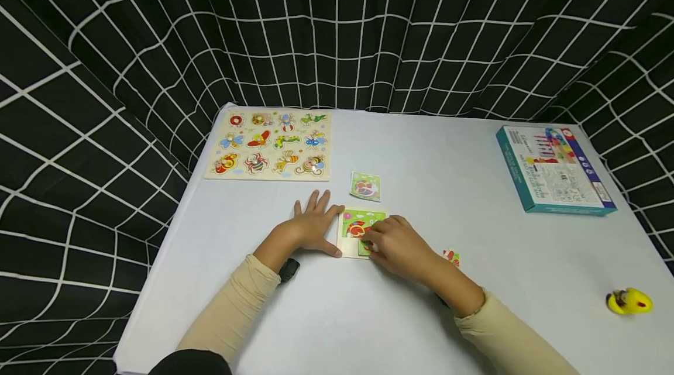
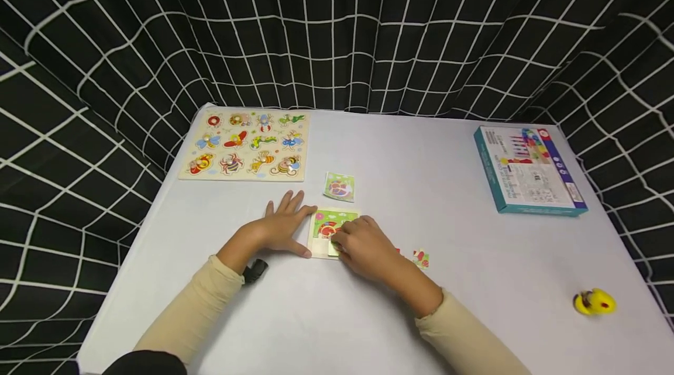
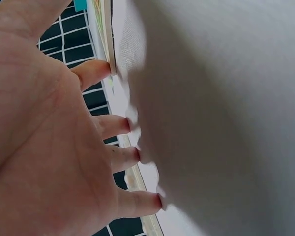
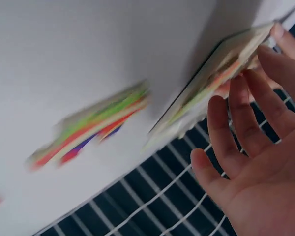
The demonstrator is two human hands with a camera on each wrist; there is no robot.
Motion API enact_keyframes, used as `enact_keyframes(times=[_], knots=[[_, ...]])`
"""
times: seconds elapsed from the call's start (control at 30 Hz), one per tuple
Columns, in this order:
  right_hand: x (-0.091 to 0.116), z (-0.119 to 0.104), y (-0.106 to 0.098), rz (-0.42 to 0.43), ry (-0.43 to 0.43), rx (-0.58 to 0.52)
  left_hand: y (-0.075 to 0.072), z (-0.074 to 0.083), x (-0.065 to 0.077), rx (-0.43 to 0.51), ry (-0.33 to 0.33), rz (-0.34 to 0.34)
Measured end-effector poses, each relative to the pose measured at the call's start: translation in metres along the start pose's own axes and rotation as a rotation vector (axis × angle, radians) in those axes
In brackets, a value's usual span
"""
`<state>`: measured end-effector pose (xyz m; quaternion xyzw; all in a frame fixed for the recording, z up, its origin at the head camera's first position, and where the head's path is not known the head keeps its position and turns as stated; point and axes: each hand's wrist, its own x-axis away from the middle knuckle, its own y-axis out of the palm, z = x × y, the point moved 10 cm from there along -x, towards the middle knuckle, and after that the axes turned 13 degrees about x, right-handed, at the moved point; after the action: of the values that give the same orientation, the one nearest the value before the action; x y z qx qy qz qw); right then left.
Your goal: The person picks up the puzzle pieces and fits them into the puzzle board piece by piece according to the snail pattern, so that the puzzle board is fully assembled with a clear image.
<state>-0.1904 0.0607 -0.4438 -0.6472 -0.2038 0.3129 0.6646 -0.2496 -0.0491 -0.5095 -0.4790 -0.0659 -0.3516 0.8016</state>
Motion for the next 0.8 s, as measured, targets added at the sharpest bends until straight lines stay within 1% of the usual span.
enact_keyframes(times=[0.07, 0.17, 0.33, 0.5, 0.57, 0.8], knots=[[-0.007, -0.008, 0.001, 0.01, -0.024, 0.002, 0.001, 0.0, 0.0, -0.001, -0.005, -0.008], [-0.013, -0.014, 0.003, 0.013, -0.03, 0.003, 0.002, 0.0, -0.001, -0.01, -0.002, -0.013], [-0.017, -0.017, 0.009, 0.011, -0.02, 0.015, 0.002, 0.0, -0.001, -0.028, 0.001, -0.011], [-0.019, -0.019, 0.007, 0.053, -0.02, 0.025, 0.0, 0.001, -0.001, -0.028, -0.003, -0.003], [-0.02, -0.02, 0.007, 0.058, -0.014, 0.033, 0.0, 0.001, 0.0, -0.025, -0.001, 0.003], [-0.022, -0.021, 0.011, 0.008, 0.004, 0.05, 0.002, 0.0, -0.002, -0.02, 0.002, 0.003]])
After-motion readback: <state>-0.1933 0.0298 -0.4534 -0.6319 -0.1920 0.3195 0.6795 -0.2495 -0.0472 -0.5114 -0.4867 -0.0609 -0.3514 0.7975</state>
